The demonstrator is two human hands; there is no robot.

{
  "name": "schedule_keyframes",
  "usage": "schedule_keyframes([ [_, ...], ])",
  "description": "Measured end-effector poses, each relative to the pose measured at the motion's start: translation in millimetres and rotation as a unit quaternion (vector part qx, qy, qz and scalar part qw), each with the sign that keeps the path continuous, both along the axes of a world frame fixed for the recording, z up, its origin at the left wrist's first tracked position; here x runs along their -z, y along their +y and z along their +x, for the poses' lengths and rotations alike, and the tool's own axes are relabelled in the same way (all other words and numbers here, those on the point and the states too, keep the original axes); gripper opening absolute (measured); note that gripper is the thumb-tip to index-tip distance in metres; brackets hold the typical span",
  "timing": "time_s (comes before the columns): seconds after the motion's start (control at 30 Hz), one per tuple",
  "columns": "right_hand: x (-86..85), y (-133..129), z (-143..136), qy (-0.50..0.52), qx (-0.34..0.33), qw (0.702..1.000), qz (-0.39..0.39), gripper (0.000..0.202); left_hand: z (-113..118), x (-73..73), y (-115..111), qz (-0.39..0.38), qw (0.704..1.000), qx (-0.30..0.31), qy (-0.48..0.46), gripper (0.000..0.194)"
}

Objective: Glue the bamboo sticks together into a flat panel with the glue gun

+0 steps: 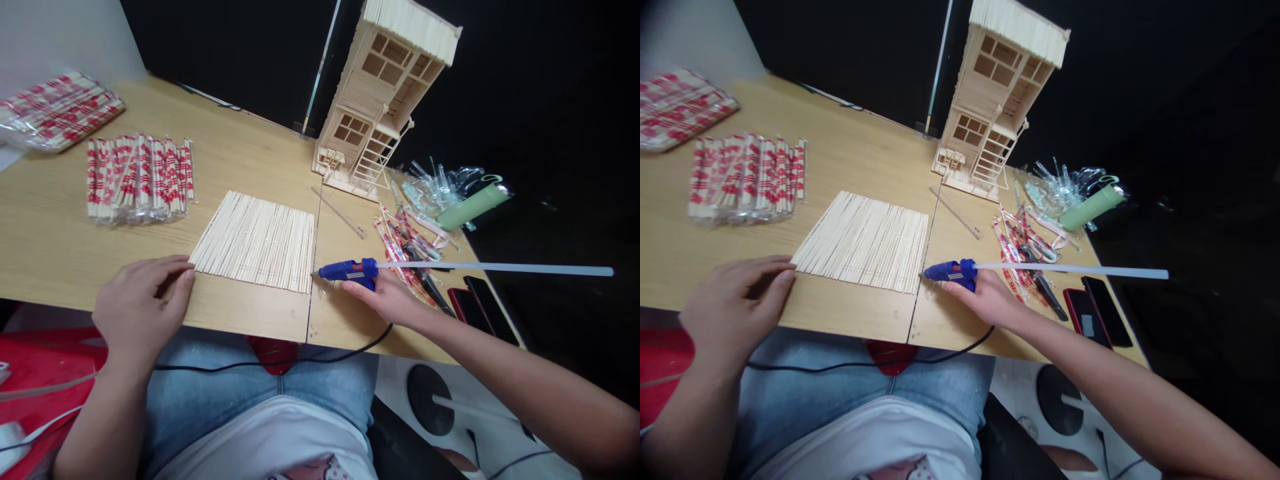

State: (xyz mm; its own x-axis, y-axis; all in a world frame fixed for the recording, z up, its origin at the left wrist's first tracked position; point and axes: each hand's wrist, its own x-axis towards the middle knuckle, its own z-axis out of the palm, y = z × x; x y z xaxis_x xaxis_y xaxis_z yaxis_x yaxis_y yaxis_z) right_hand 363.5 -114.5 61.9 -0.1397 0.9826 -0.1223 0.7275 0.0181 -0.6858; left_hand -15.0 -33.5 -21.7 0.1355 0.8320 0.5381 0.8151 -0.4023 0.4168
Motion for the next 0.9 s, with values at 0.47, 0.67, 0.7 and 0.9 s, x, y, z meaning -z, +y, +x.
schedule_keyframes([
  [0.47, -31.2, 34, -68, 0.065, -0.041, 0.997, -0.007, 0.047, -1, 3.1, -7, 0.014, 0.999, 0.004, -0.049, 0.016],
  [0.67, -15.4, 74, -134, 0.033, -0.111, 0.993, 0.017, 0.037, -2, 1.1, -12, 0.009, 0.999, -0.002, -0.048, 0.017],
  [0.7, -13.9, 81, -141, 0.023, -0.113, 0.993, 0.016, 0.038, -2, 0.7, -12, 0.01, 0.999, -0.002, -0.045, 0.017],
  [0.9, -10.7, 104, -164, -0.031, -0.108, 0.994, 0.01, 0.041, -3, 1.6, -13, 0.017, 0.999, -0.003, -0.044, 0.016],
])
